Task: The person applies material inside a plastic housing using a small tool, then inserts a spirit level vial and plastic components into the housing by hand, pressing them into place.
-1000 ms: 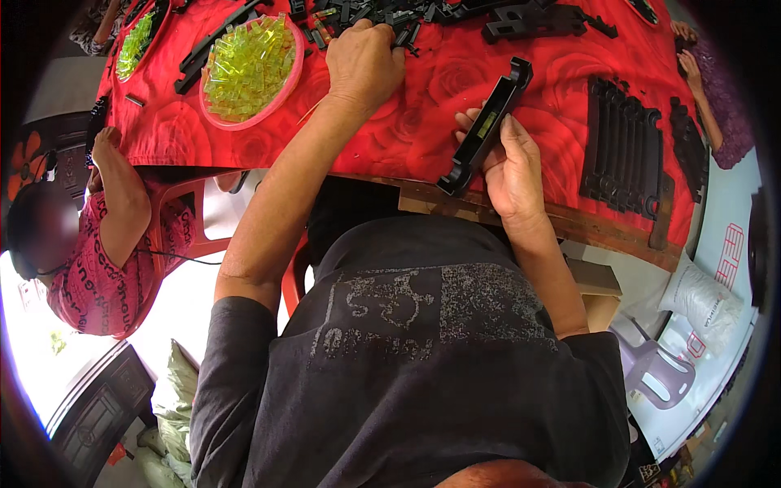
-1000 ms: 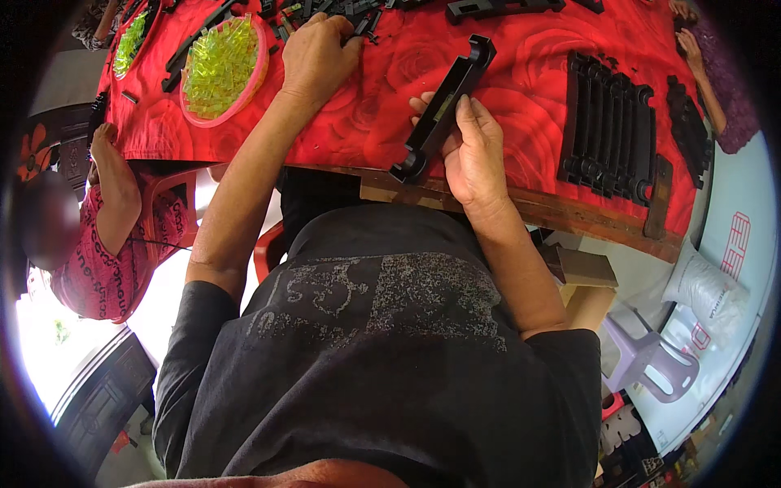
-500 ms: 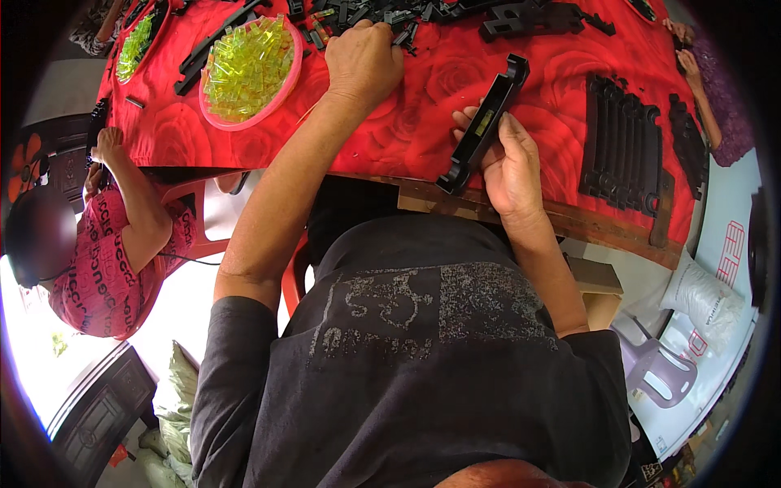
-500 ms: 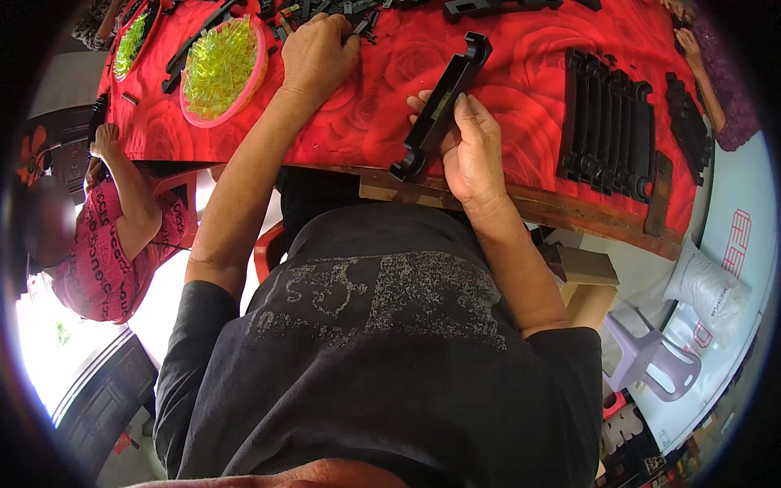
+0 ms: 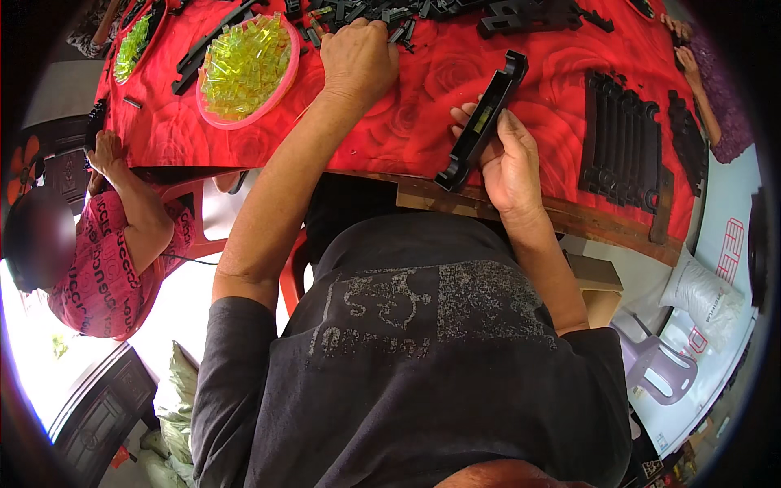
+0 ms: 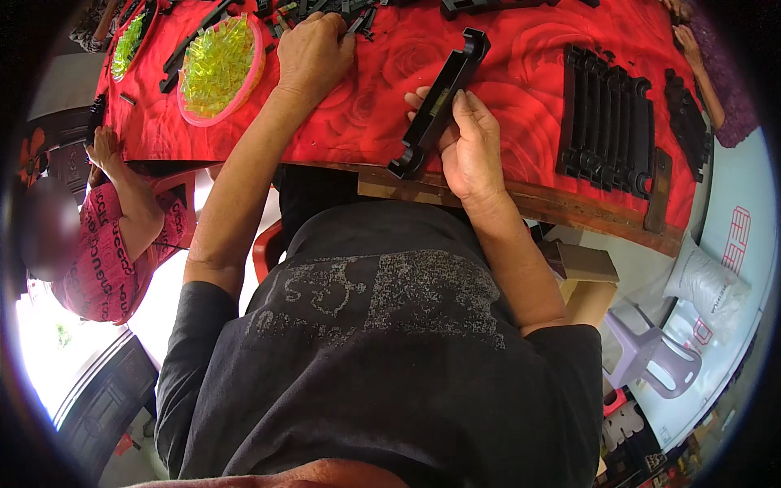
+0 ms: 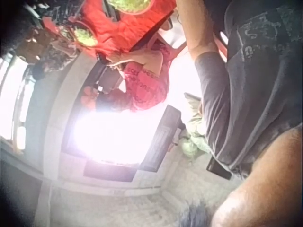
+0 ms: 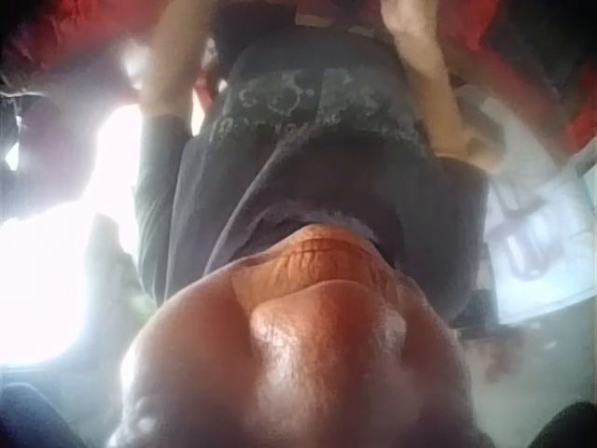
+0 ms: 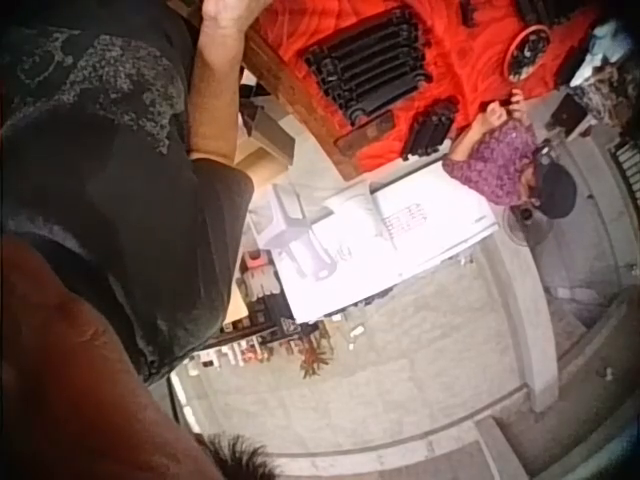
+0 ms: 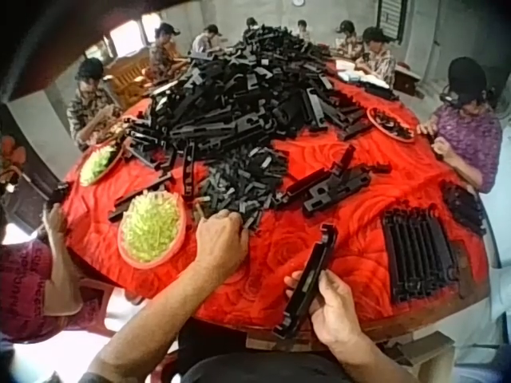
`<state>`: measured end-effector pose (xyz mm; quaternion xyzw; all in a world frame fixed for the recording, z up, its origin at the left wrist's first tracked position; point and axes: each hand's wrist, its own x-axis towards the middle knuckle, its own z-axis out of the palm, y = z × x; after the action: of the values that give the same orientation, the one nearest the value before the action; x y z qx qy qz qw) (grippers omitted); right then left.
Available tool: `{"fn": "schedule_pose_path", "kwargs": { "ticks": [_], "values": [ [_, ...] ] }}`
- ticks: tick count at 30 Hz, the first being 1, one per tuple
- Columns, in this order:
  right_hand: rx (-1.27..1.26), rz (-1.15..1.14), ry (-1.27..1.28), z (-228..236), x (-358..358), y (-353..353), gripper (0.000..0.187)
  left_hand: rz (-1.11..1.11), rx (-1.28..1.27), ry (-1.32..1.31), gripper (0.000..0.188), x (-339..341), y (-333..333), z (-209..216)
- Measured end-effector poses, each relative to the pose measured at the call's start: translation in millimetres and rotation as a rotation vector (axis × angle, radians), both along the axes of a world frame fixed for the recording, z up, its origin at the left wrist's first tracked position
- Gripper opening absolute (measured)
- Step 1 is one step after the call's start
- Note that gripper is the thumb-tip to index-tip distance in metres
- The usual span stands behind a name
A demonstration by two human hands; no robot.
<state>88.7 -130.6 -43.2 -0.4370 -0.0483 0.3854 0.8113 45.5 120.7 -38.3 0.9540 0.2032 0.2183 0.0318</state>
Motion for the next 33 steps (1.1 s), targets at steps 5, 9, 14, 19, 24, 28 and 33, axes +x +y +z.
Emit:
{"fn": "schedule_pose_path", "kwargs": {
  "ticks": [5,9,14,19,24,28,33],
  "values": [
    [-0.013,-0.035,0.009,8,-3,3,0.034,0.006,0.006,0.050,0.021,-1,1,3],
    [-0.014,-0.032,0.010,8,-3,2,0.034,0.030,-0.120,0.012,0.021,-9,-7,12],
    [0.012,0.003,0.007,0,1,-1,0.038,-0.068,-0.579,-0.066,0.022,-27,-35,29],
    [0.008,-0.003,0.016,2,0,1,0.039,-0.063,-0.734,0.027,0.022,-38,-51,30],
    [0.008,-0.026,-0.002,4,-1,3,0.035,-0.061,-0.740,-0.013,0.021,-44,-51,22],
    [0.002,-0.024,0.003,6,-2,3,0.034,-0.004,-0.666,0.023,0.020,-48,-53,19],
    [-0.008,-0.029,0.005,6,-1,2,0.034,0.038,-0.668,-0.006,0.019,-48,-53,17]
  ]
}}
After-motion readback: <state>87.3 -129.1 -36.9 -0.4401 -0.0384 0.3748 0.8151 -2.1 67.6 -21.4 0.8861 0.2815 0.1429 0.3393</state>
